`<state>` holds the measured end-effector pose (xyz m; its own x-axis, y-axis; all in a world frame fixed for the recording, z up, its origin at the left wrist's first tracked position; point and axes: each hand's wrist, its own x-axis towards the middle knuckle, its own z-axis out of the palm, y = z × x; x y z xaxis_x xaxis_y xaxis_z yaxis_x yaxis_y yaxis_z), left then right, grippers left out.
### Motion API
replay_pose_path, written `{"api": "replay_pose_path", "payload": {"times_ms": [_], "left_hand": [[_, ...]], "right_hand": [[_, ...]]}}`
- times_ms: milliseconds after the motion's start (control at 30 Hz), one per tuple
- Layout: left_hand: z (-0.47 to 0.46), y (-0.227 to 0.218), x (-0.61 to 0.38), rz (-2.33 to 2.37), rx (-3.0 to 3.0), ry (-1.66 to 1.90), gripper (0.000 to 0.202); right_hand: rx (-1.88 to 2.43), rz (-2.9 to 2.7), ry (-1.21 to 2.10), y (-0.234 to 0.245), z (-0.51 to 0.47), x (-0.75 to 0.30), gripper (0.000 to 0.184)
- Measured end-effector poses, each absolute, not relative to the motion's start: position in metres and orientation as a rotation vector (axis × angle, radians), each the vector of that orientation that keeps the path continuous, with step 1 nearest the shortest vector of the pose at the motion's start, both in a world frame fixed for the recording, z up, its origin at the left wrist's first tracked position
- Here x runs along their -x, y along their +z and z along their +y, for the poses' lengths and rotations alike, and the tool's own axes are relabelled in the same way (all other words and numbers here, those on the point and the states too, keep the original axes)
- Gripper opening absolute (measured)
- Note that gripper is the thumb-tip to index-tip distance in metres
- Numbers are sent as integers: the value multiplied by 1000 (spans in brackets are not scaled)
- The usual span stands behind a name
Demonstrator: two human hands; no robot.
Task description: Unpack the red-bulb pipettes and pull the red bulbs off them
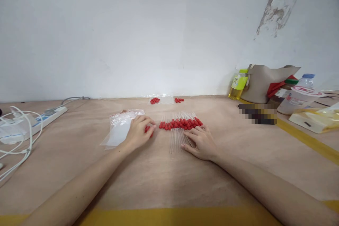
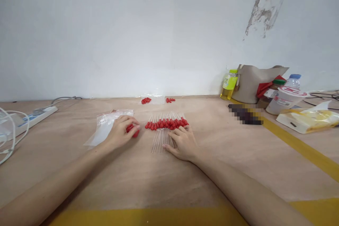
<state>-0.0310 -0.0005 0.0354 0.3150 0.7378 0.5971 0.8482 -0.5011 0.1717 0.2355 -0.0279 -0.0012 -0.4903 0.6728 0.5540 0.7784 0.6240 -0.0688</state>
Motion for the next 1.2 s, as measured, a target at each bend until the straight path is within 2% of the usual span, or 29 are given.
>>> {"api": "replay_pose_path", "payload": {"times_ms": [133, 367, 467, 700, 767, 867, 967, 1133, 1200], "left_hand": [[12, 41, -7, -1536, 2508, -755, 15], [56, 39, -41, -1992, 2494, -544, 33], [63, 35, -45, -2011, 2495, -549, 32], [45, 42, -43, -2035, 2392, -724, 30], [27, 44, -34, -1943, 2404, -817, 24], [-4, 38, -16, -1620, 2513, -980, 15], [-29, 26, -1, -1290, 2610, -904, 12], [-39, 12, 6, -970, 2533, -865, 10], [-38, 10, 5, -904, 2521, -875, 9]], "right_hand": [[1128, -2354, -228, 0, -27, -236, 51], [1155, -2371, -202, 0, -27, -236, 57], [1180, -2305, -201, -1, -27, -236, 52], [1202, -2081, -175, -5, -23, -238, 27], [1165, -1987, -191, -7, -21, -240, 28], [1123, -1840, -270, -8, -20, -242, 44], [1066, -1882, -377, -4, -25, -242, 54], [822, -2156, -460, -2, -32, -237, 26], [788, -2190, -455, -3, -33, -234, 22]]}}
